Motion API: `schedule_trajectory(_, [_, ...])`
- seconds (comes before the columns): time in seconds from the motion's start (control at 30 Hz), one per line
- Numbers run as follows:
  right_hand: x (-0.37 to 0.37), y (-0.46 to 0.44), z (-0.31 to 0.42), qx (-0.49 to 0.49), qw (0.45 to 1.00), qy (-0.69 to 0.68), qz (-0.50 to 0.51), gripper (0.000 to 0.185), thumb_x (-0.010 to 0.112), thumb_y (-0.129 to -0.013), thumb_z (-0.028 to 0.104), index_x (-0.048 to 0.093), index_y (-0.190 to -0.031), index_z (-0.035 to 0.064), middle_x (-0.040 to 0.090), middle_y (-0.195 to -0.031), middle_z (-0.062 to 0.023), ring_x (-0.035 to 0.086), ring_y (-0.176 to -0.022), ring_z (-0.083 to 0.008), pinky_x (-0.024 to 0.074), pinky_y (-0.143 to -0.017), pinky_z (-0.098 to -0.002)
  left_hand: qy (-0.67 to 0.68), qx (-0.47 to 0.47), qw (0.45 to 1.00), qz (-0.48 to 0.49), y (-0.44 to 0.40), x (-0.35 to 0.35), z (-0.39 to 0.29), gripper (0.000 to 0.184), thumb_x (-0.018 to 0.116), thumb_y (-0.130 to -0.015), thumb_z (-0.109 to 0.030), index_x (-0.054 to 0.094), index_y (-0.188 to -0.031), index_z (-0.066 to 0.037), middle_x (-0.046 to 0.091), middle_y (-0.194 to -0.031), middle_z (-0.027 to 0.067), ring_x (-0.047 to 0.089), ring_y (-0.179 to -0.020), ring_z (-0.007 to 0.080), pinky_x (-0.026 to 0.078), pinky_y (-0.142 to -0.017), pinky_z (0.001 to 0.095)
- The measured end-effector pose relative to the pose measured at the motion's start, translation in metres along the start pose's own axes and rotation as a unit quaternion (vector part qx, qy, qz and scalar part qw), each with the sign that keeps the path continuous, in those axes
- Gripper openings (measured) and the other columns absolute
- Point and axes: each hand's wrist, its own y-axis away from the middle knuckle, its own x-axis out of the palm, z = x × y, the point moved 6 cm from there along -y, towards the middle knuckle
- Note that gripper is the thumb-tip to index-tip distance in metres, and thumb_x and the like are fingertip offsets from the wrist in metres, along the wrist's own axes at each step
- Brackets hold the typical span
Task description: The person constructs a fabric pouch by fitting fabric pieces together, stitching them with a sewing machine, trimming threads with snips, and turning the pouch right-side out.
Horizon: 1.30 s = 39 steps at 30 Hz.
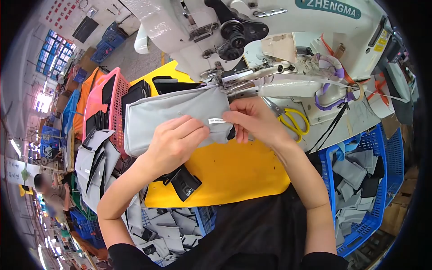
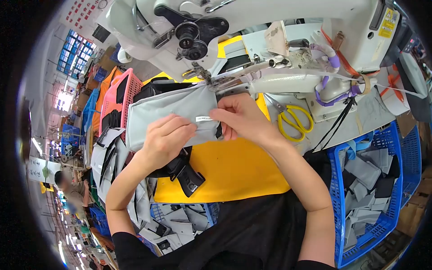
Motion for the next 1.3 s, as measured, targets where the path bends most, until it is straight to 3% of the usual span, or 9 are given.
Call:
schedule_trajectory(0.13, [-0.006,-0.001,0.003,-0.038,0.999,-0.001,-0.033,0.027,0.067,-0.094,0.024,0.062,-0.077,0.0026,0.059,-0.060,0.0003,0.061,-0.048,-0.0077,0.0439,-0.041,-0.0195,0.067,-0.144,0.987,0.034,-0.014,-0.037,0.029,0.016,0.071,-0.084,-0.010,0.066,-0.094,0.002,0.066,-0.092,0.0120,0.064,-0.083,0.0327,0.052,-0.075,0.0388])
schedule_trajectory(0.23, [-0.006,-0.001,0.007,-0.060,0.996,-0.001,-0.061,0.027,0.066,-0.094,0.024,0.062,-0.078,0.0027,0.058,-0.059,0.0014,0.059,-0.046,-0.0058,0.0412,-0.040,-0.0187,-0.143,-0.363,0.919,0.062,-0.010,-0.060,0.085,0.032,0.068,-0.091,-0.023,0.066,-0.110,0.002,0.068,-0.106,0.0123,0.065,-0.099,0.0323,0.049,-0.089,0.0389])
schedule_trajectory(0.33, [-0.005,0.005,0.018,-0.056,0.991,0.039,-0.115,0.023,0.068,-0.094,0.020,0.062,-0.081,0.0022,0.059,-0.066,0.0018,0.059,-0.056,-0.0028,0.0423,-0.046,-0.0180,0.263,-0.504,0.801,0.186,0.006,-0.025,0.106,0.054,0.069,-0.090,-0.037,0.060,-0.126,0.002,0.065,-0.123,0.0118,0.061,-0.113,0.0252,0.045,-0.099,0.0351])
schedule_trajectory(0.47, [0.001,0.026,0.027,-0.187,0.950,0.195,-0.158,0.015,0.069,-0.093,0.014,0.063,-0.089,0.0011,0.061,-0.076,0.0023,0.059,-0.071,-0.0012,0.0458,-0.059,-0.0178,0.378,-0.463,0.775,0.204,0.000,-0.003,0.094,0.071,0.081,-0.079,-0.033,0.054,-0.134,0.004,0.064,-0.122,0.0122,0.059,-0.112,0.0205,0.044,-0.099,0.0308])
schedule_trajectory(0.63, [-0.006,0.027,0.017,-0.147,0.969,0.143,-0.136,0.010,0.070,-0.092,0.007,0.064,-0.097,-0.0002,0.062,-0.086,0.0017,0.057,-0.081,-0.0026,0.0480,-0.070,-0.0198,0.397,-0.375,0.769,0.331,-0.017,0.023,0.089,0.080,0.084,-0.074,-0.026,0.048,-0.139,0.004,0.063,-0.123,0.0133,0.059,-0.113,0.0206,0.044,-0.099,0.0323])
schedule_trajectory(0.77, [-0.012,0.024,0.007,-0.139,0.985,0.047,-0.087,0.010,0.069,-0.092,0.003,0.065,-0.100,-0.0018,0.063,-0.087,0.0000,0.059,-0.081,-0.0053,0.0498,-0.073,-0.0215,0.557,-0.395,0.630,0.370,-0.011,0.050,0.095,0.084,0.085,-0.069,-0.018,0.047,-0.141,0.001,0.062,-0.126,0.0138,0.058,-0.115,0.0208,0.044,-0.101,0.0325])
schedule_trajectory(1.0, [-0.018,0.025,0.005,-0.207,0.974,0.051,-0.072,0.010,0.068,-0.092,0.002,0.067,-0.100,-0.0034,0.064,-0.090,-0.0034,0.060,-0.082,-0.0089,0.0499,-0.073,-0.0227,0.737,-0.467,0.455,0.176,0.003,0.077,0.078,0.093,0.069,-0.048,-0.006,0.049,-0.139,0.000,0.063,-0.125,0.0199,0.062,-0.114,0.0350,0.048,-0.103,0.0423])
schedule_trajectory(1.13, [-0.018,0.022,-0.001,-0.229,0.971,0.016,-0.066,0.010,0.069,-0.092,0.003,0.067,-0.099,-0.0037,0.065,-0.091,-0.0047,0.060,-0.080,-0.0110,0.0494,-0.072,-0.0243,0.773,-0.432,0.434,0.164,0.005,0.088,0.078,0.099,0.063,-0.041,-0.012,0.047,-0.138,0.002,0.061,-0.127,0.0229,0.062,-0.114,0.0396,0.048,-0.104,0.0453])
schedule_trajectory(1.3, [-0.018,0.019,0.002,-0.264,0.962,0.039,-0.064,0.011,0.070,-0.091,0.004,0.066,-0.098,-0.0041,0.065,-0.091,-0.0052,0.059,-0.079,-0.0124,0.0491,-0.071,-0.0261,0.829,-0.417,0.349,0.133,0.021,0.100,0.079,0.092,0.065,-0.051,-0.009,0.044,-0.140,0.004,0.060,-0.127,0.0258,0.061,-0.113,0.0386,0.048,-0.103,0.0456])
